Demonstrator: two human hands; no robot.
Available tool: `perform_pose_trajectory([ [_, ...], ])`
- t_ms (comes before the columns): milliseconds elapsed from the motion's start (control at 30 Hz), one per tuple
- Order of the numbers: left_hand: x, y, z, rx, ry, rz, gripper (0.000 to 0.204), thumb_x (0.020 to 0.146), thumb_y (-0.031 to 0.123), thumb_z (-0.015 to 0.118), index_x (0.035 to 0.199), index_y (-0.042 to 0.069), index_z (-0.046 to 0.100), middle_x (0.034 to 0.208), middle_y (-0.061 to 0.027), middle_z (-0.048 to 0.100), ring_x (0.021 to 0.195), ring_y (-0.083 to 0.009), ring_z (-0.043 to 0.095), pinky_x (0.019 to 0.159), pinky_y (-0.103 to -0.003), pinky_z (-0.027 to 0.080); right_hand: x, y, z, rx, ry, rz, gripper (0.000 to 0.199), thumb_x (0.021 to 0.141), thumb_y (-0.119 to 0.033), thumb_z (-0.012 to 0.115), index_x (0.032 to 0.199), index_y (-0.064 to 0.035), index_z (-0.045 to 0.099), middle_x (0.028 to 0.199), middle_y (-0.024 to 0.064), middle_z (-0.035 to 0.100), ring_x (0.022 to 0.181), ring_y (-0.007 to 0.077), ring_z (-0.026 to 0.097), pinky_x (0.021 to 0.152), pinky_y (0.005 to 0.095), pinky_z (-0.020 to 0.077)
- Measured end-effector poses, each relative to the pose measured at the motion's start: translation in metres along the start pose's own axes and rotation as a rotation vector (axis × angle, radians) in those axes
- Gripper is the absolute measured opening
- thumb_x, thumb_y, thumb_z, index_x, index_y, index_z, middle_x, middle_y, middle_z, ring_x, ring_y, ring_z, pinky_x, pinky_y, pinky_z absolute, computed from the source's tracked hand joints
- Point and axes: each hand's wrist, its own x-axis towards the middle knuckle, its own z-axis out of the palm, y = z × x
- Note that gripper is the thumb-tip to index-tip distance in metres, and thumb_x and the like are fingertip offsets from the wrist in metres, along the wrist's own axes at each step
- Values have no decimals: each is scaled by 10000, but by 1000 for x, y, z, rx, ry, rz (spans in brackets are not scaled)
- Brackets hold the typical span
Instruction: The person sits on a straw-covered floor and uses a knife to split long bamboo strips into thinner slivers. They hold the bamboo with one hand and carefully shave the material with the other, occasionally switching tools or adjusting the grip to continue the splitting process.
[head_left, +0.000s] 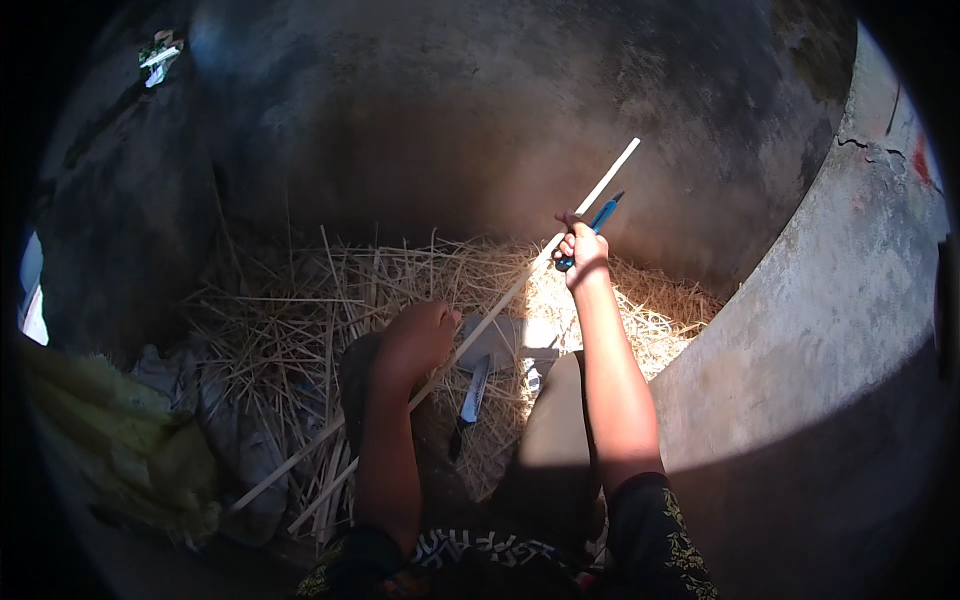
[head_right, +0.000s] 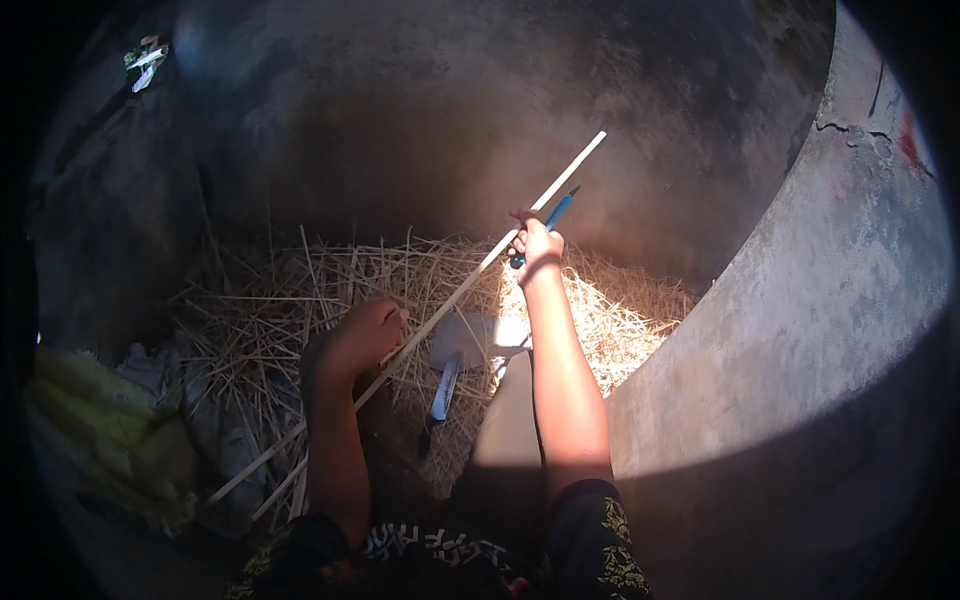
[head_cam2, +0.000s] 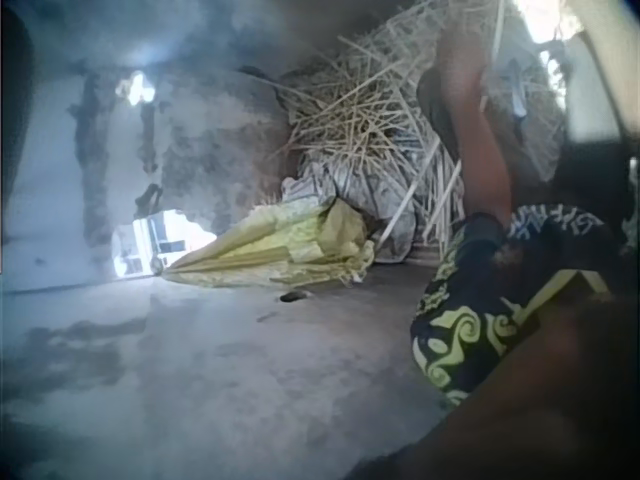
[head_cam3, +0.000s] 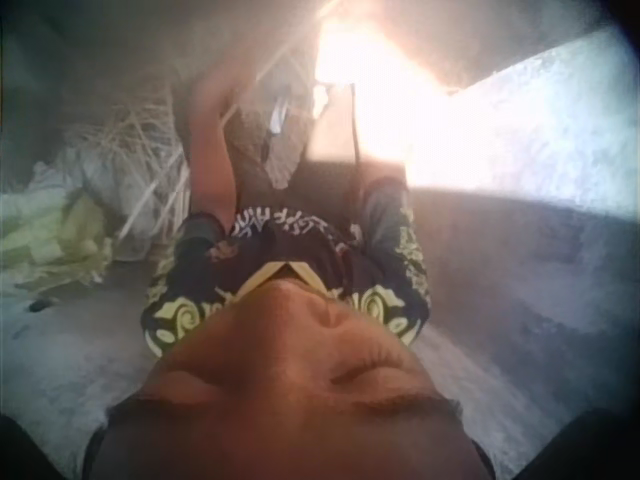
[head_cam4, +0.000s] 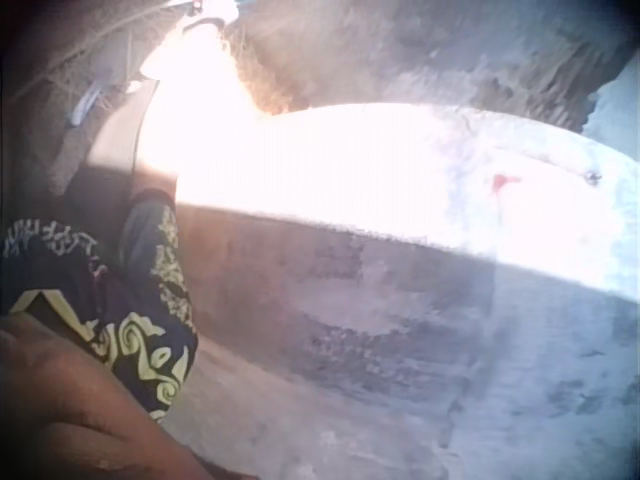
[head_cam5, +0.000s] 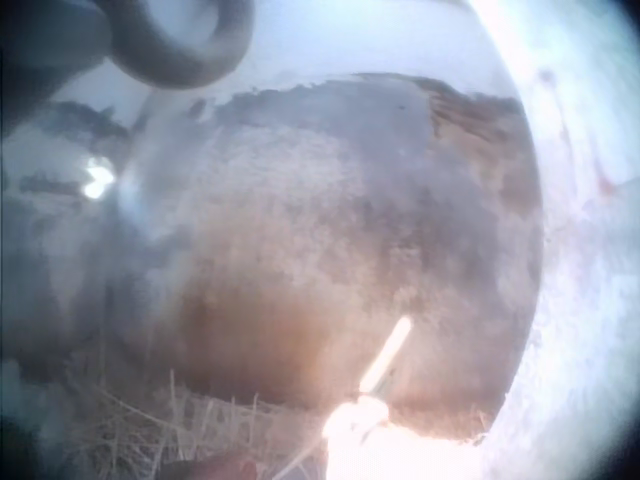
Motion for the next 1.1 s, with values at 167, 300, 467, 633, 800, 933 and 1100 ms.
perform_pose_trajectory([
  [167, -17, -11, -6, -218, -283, -90, 264, 1001, 251, 547, 924, 15, 638, 698, -34, 644, 644, -106, 629, 625, -286, 500, 33, 14, -24, -23, -92, -69, 144, 908, -155, 672, 891, -14, 699, 549, -65, 385, 463, 58, 346, 446, 252, 314],
  [300, -16, -25, 10, -380, -397, 1, 219, 999, 213, 533, 965, 17, 623, 694, -27, 620, 623, -100, 600, 597, -284, 478, 28, 18, -19, -40, 61, -127, 202, 931, -228, 648, 935, -28, 678, 553, -56, 380, 475, 64, 381, 472, 272, 354],
  [467, -8, -26, 8, -407, -116, 27, 205, 1000, 181, 509, 1009, 16, 631, 710, -18, 542, 593, -101, 509, 566, -307, 443, 14, 27, -19, -798, 381, -568, 334, 962, -319, 569, 992, -5, 677, 648, 96, 613, 644, 246, 618, 671, 408, 479],
  [633, -12, -5, -8, -849, -110, -56, 161, 1023, 193, 500, 1029, 68, 600, 690, 67, 396, 569, -35, 345, 501, -224, 286, 8, 42, -17, -860, 193, -814, 260, 872, -134, 547, 1055, -27, 698, 673, 110, 644, 599, 211, 619, 622, 356, 497],
  [800, -14, 0, -8, -992, -108, -49, 186, 1037, 218, 485, 1084, 60, 571, 706, 75, 381, 556, -19, 314, 466, -201, 235, -26, 57, 20, -717, -75, -780, 316, 824, -248, 705, 745, -69, 457, 574, 3, 490, 535, 110, 433, 541, 299, 415],
  [933, -12, -5, -8, -975, -88, -62, 198, 1049, 242, 465, 989, 76, 555, 696, 68, 419, 546, -19, 329, 460, -201, 258, -49, 83, 44, -1080, -30, -836, 265, 812, -316, 717, 752, -93, 588, 621, 75, 599, 584, 241, 606, 580, 388, 484],
  [1100, -4, -14, 2, -956, 1, 99, 279, 1069, 291, 425, 904, 93, 530, 659, 66, 399, 533, -27, 321, 472, -211, 278, -73, 89, 51, -1264, -199, -884, 196, 838, -282, 683, 791, -94, 656, 669, 137, 650, 644, 335, 663, 587, 420, 510],
])
